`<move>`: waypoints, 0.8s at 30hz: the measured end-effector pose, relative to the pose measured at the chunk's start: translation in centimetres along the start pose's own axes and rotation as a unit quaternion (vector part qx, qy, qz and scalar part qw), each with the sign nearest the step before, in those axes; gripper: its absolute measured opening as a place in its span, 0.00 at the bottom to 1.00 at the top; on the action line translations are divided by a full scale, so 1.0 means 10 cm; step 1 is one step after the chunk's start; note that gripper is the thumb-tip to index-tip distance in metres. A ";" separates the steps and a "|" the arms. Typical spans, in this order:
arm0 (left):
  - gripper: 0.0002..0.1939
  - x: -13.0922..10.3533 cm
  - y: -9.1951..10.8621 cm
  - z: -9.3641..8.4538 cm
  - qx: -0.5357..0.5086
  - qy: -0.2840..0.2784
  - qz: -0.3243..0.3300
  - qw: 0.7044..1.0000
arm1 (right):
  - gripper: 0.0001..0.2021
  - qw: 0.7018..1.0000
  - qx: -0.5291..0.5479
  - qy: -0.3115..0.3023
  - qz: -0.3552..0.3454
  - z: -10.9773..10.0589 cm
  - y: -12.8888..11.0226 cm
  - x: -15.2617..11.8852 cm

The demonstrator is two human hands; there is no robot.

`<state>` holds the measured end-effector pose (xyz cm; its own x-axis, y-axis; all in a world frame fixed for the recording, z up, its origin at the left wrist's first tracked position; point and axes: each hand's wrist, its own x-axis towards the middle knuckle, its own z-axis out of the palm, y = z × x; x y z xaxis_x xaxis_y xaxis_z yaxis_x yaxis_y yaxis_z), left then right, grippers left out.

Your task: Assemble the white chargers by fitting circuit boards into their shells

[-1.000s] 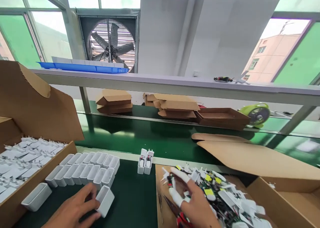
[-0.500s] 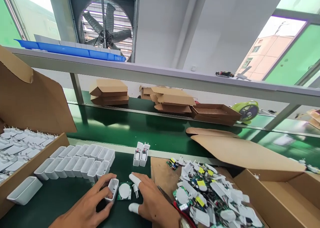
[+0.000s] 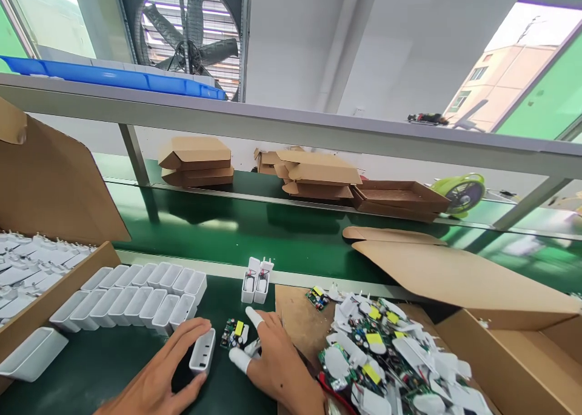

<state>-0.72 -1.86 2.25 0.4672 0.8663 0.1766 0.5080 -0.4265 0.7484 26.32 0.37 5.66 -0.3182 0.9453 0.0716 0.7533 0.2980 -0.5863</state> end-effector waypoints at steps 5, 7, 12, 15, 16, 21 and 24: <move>0.32 0.00 -0.02 0.05 -0.015 0.008 -0.011 1.000 | 0.28 0.995 -0.075 -0.013 -0.061 0.08 0.05 -0.06; 0.34 0.01 -0.03 0.06 -0.026 0.001 -0.026 0.999 | 0.26 0.996 -0.061 0.022 -0.069 0.11 0.03 -0.06; 0.41 0.02 -0.04 0.11 -0.062 -0.010 -0.048 0.997 | 0.29 0.988 0.077 0.108 -0.077 -0.01 -0.12 -0.11; 0.39 0.02 -0.07 0.19 -0.086 0.031 -0.054 0.994 | 0.32 0.981 0.120 0.097 -0.113 -0.07 -0.20 -0.18; 0.39 0.02 -0.07 0.21 -0.087 0.050 -0.048 0.994 | 0.33 0.980 0.111 0.097 -0.133 -0.08 -0.23 -0.20; 0.36 0.01 -0.08 0.25 -0.034 0.082 0.034 0.995 | 0.42 0.968 -0.006 0.106 -0.225 -0.06 -0.29 -0.24; 0.37 0.01 -0.09 0.24 -0.006 0.084 0.061 0.995 | 0.41 0.965 -0.011 0.106 -0.241 -0.07 -0.29 -0.23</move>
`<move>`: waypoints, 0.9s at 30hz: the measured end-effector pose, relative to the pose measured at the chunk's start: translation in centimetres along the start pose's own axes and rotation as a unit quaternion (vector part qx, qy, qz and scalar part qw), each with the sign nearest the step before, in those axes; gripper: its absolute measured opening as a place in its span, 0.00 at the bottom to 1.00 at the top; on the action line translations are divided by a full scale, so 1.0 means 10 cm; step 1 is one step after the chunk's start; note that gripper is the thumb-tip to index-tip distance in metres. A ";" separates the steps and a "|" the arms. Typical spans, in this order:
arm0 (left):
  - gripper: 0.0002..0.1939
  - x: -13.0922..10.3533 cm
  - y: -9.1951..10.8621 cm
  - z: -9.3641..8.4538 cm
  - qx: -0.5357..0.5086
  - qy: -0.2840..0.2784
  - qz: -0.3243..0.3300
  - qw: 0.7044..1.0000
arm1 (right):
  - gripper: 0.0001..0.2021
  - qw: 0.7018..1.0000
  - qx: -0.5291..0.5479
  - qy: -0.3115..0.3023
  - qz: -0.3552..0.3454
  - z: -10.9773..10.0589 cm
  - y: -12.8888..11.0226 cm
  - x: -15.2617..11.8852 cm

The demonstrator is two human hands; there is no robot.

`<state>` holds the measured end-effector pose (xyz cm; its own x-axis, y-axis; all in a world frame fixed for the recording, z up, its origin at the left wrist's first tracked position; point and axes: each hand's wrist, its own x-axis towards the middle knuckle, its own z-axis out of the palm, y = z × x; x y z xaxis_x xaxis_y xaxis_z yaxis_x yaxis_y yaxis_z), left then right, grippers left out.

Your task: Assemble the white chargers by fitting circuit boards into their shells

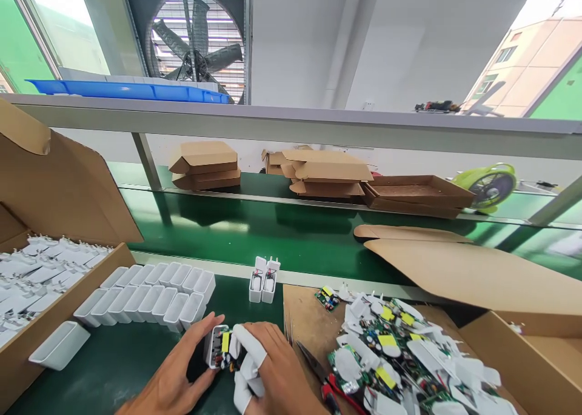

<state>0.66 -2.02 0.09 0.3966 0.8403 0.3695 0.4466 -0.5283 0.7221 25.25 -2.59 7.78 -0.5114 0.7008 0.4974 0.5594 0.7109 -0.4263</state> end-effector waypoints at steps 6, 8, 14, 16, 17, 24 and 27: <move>0.37 0.00 -0.01 0.01 0.008 0.010 0.018 1.000 | 0.39 1.000 -0.018 0.007 -0.020 0.00 0.00 0.02; 0.36 0.00 -0.01 0.01 0.011 0.015 0.023 1.000 | 0.39 0.999 -0.028 -0.018 -0.006 0.00 -0.02 0.03; 0.35 0.01 0.00 0.02 0.015 0.014 0.030 0.999 | 0.39 0.996 -0.074 -0.046 -0.023 0.04 -0.02 0.03; 0.36 0.01 0.00 0.02 0.018 0.010 0.030 0.999 | 0.38 0.995 -0.084 -0.043 -0.029 0.06 0.00 0.02; 0.36 0.01 0.00 0.02 0.018 0.008 0.030 0.999 | 0.37 0.995 -0.090 -0.043 -0.032 0.06 0.01 0.02; 0.36 0.01 -0.03 0.04 0.019 0.013 0.037 0.999 | 0.26 0.991 -0.122 -0.037 -0.031 0.09 0.01 -0.02; 0.35 0.01 -0.04 0.04 0.020 0.017 0.038 0.999 | 0.22 0.991 -0.127 -0.015 -0.034 0.11 0.03 -0.05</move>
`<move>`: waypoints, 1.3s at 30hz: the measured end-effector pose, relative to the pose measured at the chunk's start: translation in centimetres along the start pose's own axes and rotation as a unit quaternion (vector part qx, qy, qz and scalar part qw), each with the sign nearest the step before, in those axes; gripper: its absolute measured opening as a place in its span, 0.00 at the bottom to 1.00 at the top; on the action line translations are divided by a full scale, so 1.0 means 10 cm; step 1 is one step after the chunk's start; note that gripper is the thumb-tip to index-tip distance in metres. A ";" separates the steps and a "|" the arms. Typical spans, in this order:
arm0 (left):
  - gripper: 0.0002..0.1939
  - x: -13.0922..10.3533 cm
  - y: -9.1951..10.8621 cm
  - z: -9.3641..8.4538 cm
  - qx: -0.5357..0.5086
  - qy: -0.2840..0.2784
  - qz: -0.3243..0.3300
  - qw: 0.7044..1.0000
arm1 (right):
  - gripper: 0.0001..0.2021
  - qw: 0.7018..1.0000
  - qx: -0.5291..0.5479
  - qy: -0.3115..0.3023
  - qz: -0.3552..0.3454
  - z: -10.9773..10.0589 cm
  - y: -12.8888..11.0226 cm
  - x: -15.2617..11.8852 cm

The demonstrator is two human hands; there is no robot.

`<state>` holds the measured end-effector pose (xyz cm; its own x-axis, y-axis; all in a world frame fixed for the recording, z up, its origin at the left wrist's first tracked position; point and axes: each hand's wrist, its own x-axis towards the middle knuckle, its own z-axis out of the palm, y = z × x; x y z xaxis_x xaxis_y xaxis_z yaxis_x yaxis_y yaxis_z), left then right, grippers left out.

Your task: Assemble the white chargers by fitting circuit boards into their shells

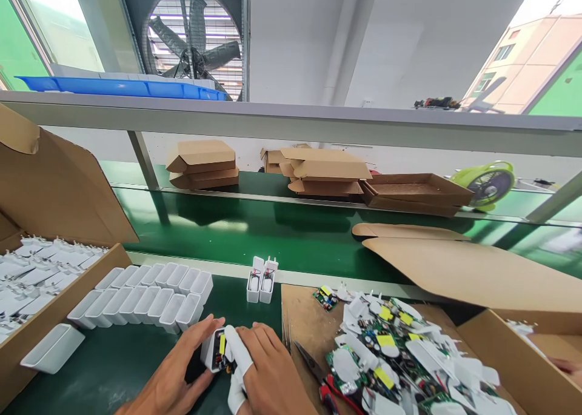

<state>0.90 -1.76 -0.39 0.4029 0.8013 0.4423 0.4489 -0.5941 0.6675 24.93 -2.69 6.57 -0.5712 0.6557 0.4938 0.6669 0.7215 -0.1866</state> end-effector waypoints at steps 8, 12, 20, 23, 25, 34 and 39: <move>0.33 0.02 0.06 -0.02 -0.001 0.003 -0.002 1.000 | 0.12 1.000 -0.019 0.019 0.000 0.05 0.04 -0.06; 0.33 0.05 0.06 -0.03 -0.003 0.010 -0.002 1.000 | 0.18 0.999 -0.023 0.031 -0.013 0.03 0.02 -0.05; 0.35 0.01 0.03 -0.02 -0.021 -0.017 -0.018 0.999 | 0.34 0.999 -0.011 0.026 -0.039 -0.02 0.02 0.04; 0.36 0.00 0.03 -0.02 -0.022 -0.021 -0.018 0.999 | 0.40 0.999 -0.006 0.012 -0.051 -0.07 0.02 0.07; 0.36 0.01 0.03 -0.02 -0.020 -0.016 -0.015 1.000 | 0.42 0.999 0.001 -0.003 -0.050 -0.09 0.02 0.08; 0.32 0.02 0.08 0.00 -0.029 0.023 -0.013 0.999 | 0.41 0.999 0.027 -0.012 -0.031 -0.04 0.07 0.04; 0.33 0.03 0.07 -0.03 -0.024 0.002 -0.013 1.000 | 0.40 0.999 0.027 -0.004 -0.025 -0.05 0.05 0.07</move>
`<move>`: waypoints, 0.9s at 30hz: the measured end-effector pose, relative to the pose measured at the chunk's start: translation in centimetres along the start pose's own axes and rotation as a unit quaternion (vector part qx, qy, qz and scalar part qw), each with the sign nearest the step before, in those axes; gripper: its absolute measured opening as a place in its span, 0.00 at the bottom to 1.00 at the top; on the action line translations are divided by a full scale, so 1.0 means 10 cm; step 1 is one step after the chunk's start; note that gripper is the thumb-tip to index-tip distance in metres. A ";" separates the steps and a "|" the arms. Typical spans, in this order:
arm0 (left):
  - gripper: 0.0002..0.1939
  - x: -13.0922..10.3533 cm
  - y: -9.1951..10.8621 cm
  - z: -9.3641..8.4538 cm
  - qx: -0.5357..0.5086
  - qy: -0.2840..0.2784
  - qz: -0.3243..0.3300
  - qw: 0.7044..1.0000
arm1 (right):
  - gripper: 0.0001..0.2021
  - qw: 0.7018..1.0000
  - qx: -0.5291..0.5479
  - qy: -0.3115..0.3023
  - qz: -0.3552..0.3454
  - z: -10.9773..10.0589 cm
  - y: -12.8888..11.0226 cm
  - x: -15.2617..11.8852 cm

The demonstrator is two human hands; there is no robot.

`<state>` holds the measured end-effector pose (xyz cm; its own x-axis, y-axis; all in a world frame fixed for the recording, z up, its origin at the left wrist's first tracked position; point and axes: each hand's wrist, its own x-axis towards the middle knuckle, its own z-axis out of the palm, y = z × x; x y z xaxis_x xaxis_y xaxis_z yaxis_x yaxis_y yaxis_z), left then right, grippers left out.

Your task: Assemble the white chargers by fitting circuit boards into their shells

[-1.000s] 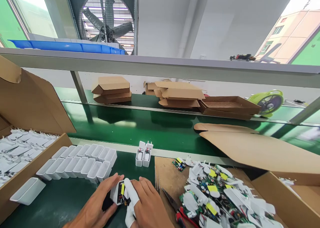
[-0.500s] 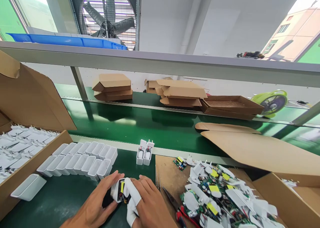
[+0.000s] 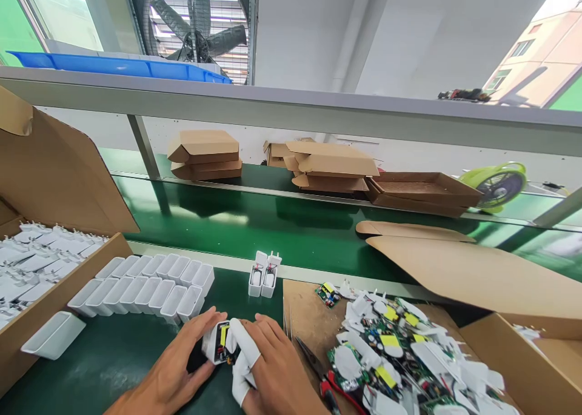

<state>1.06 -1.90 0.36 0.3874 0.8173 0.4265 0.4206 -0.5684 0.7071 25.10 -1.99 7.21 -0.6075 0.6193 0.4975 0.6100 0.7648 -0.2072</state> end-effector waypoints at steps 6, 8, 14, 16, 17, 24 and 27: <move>0.36 -0.03 -0.03 -0.01 -0.006 -0.022 -0.026 0.999 | 0.43 1.000 0.003 -0.005 0.005 0.00 0.00 0.00; 0.36 -0.03 -0.03 -0.01 -0.005 -0.020 -0.025 0.999 | 0.43 1.000 0.006 -0.013 0.011 0.01 0.00 -0.02; 0.36 -0.02 -0.05 0.00 0.011 -0.013 -0.017 1.000 | 0.43 0.999 0.018 -0.037 0.005 0.03 0.00 -0.02; 0.37 -0.02 -0.05 -0.01 0.012 -0.019 -0.011 1.000 | 0.42 0.998 0.027 -0.054 0.009 0.05 0.00 -0.01; 0.37 -0.02 -0.05 -0.01 0.011 -0.023 -0.007 1.000 | 0.42 0.997 0.031 -0.063 0.014 0.06 0.00 -0.01; 0.35 0.05 0.10 -0.06 -0.030 -0.084 0.009 0.996 | 0.25 0.988 0.115 0.002 0.106 -0.05 -0.06 -0.01; 0.26 0.10 0.13 -0.07 -0.056 -0.045 0.027 0.997 | 0.18 0.976 0.166 0.011 0.142 -0.11 -0.07 -0.01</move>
<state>1.38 -1.79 2.12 0.4806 0.7713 0.4173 0.3048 -0.5931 0.7452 25.27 -2.79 8.22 -0.4248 0.8138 0.3966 0.5521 0.5801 -0.5989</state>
